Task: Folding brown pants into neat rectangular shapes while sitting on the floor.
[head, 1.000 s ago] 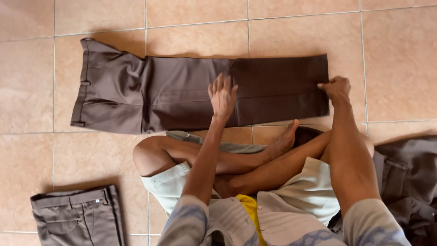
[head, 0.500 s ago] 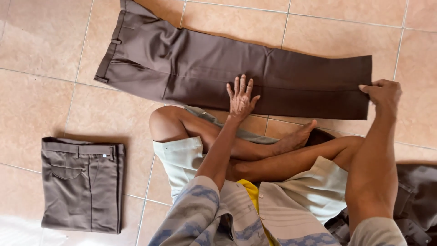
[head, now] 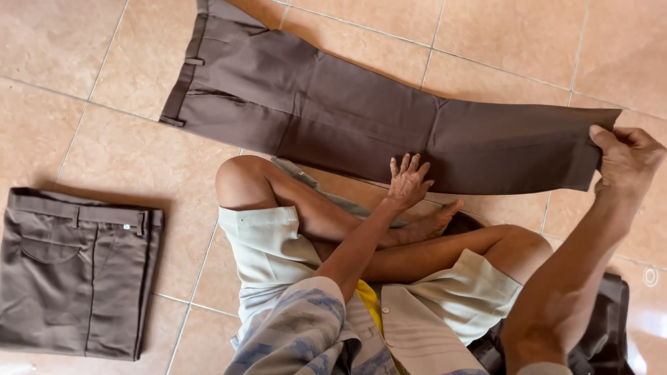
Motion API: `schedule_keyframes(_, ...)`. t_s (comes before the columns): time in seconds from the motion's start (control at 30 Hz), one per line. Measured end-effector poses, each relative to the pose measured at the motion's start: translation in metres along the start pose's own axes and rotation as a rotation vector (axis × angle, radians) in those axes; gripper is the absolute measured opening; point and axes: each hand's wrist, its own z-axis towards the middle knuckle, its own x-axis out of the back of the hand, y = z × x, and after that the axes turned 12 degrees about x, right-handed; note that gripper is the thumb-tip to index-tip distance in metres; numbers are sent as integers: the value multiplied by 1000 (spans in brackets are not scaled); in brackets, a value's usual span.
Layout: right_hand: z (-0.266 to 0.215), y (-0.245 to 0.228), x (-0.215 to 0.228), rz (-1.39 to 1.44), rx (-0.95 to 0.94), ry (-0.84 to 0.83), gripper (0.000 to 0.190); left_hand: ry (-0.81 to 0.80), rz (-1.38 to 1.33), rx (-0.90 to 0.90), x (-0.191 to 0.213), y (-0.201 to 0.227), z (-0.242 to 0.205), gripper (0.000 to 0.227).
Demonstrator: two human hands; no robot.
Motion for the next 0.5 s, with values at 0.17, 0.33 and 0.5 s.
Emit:
schedule_keyframes(0.17,-29,-92,-110,-70,618,-91,15,-99,-1117,599,90,-14,37,45)
schedule_keyframes(0.33,-96,-146,-253,-221,610,-374,21,-154,-1651,810,206,-80,43,67)
schedule_keyframes(0.5,-125,-35,-260,-376,506,-577,40,-33,-1136,741,146,-182,9,69)
